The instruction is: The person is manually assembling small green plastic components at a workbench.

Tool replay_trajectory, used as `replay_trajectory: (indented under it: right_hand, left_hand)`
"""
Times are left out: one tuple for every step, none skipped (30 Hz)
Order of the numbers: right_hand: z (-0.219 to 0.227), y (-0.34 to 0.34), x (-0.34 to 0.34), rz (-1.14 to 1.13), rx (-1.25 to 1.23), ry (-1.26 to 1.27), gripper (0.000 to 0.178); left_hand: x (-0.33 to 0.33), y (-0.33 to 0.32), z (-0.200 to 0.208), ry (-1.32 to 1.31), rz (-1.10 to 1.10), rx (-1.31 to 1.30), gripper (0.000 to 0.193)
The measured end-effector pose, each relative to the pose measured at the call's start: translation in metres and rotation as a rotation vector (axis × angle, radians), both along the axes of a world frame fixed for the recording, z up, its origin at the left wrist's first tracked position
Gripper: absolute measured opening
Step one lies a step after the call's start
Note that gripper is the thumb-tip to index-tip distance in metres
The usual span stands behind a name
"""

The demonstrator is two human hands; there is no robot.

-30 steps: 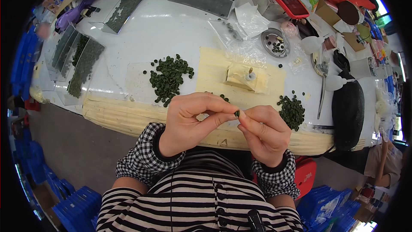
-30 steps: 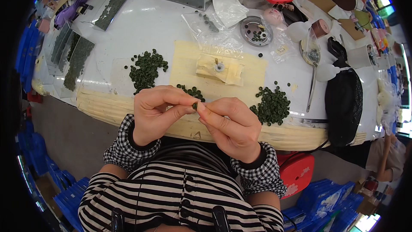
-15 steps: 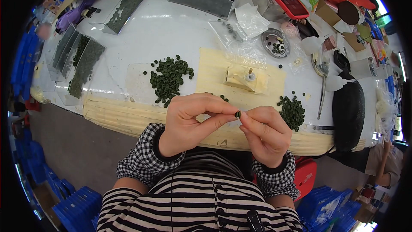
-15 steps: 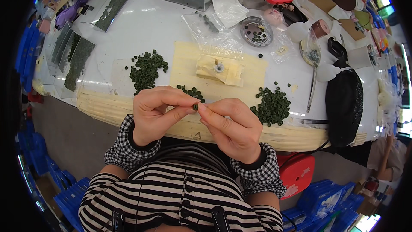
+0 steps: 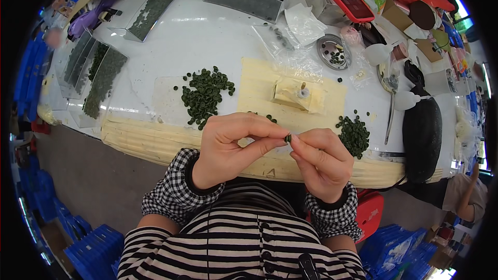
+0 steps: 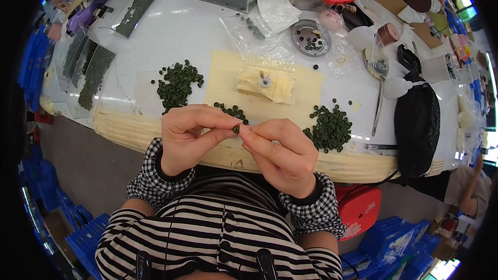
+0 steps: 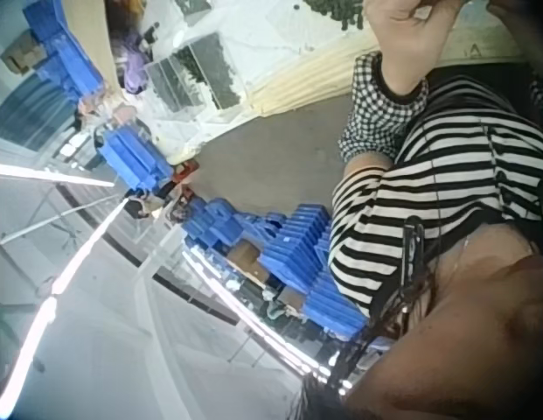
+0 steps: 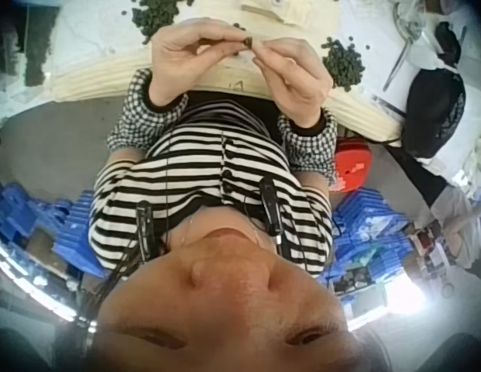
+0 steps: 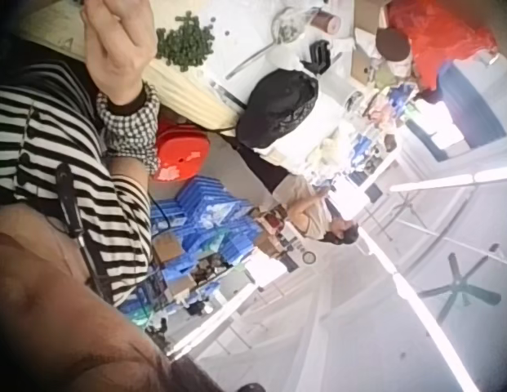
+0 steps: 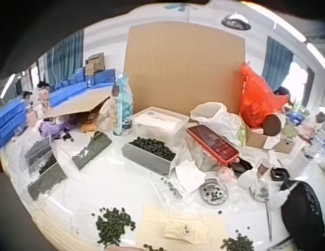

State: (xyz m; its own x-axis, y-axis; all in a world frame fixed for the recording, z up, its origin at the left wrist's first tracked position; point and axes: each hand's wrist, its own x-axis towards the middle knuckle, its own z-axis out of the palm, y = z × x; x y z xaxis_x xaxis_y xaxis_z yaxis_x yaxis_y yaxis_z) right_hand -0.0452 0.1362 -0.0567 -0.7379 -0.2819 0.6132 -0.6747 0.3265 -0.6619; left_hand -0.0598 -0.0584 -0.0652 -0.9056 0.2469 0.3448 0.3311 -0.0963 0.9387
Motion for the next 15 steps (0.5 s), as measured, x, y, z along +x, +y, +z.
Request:
replay_trajectory:
  right_hand:
    - [0.0002,-0.0001,-0.0002,0.000,0.002,0.001,0.038]
    - [0.0005,-0.0003,-0.0003,0.000,0.004,0.003,0.038]
    - [0.0009,-0.0002,-0.0003,0.004,-0.001,-0.004,0.038]
    - [0.0014,0.0000,-0.0003,0.007,-0.006,-0.010,0.037]
    - [0.0016,0.0002,-0.0003,0.011,-0.010,-0.017,0.037]
    - [0.0015,0.0008,-0.0003,0.030,-0.042,-0.051,0.036]
    - [0.0013,0.0016,-0.0002,0.050,-0.075,-0.086,0.036]
    - [0.0009,0.0020,0.0000,0.070,-0.107,-0.121,0.035]
    - [0.0005,0.0018,0.0004,0.072,-0.127,-0.148,0.034]
    - [-0.0001,0.0014,0.0010,0.074,-0.146,-0.174,0.033]
    - [-0.0003,0.0010,0.0012,0.076,-0.166,-0.201,0.032]
    - [-0.0003,0.0008,0.0012,0.066,-0.158,-0.198,0.032]
    - [-0.0002,0.0005,0.0012,0.056,-0.149,-0.196,0.032]
    - [-0.0002,0.0003,0.0012,0.046,-0.141,-0.193,0.031]
    - [-0.0007,0.0001,0.0012,0.039,-0.137,-0.189,0.031]
  left_hand:
    - [-0.0001,0.0000,-0.0003,0.002,-0.001,0.004,0.017]
    - [-0.0003,0.0000,-0.0006,0.005,-0.001,0.007,0.018]
    - [-0.0003,0.0002,-0.0004,0.008,-0.003,0.011,0.018]
    - [-0.0005,0.0004,-0.0001,0.010,-0.004,0.014,0.018]
    - [-0.0006,0.0005,0.0003,0.013,-0.006,0.018,0.019]
    - [0.0001,0.0005,0.0026,-0.029,-0.014,0.022,0.020]
    - [0.0015,0.0002,0.0063,-0.071,-0.021,0.025,0.021]
    - [0.0023,0.0000,0.0082,-0.114,-0.029,0.029,0.022]
    - [0.0015,-0.0004,0.0082,-0.066,-0.030,-0.003,0.023]
    - [0.0000,-0.0010,0.0078,-0.018,-0.031,-0.034,0.024]
    - [-0.0012,-0.0013,0.0074,0.030,-0.031,-0.066,0.025]
    - [-0.0018,-0.0009,0.0061,0.073,-0.007,-0.077,0.023]
    - [-0.0024,0.0001,0.0043,0.116,0.017,-0.088,0.021]
    - [-0.0026,0.0009,0.0034,0.159,0.042,-0.099,0.019]
    - [-0.0023,0.0016,0.0036,0.159,0.050,-0.103,0.019]
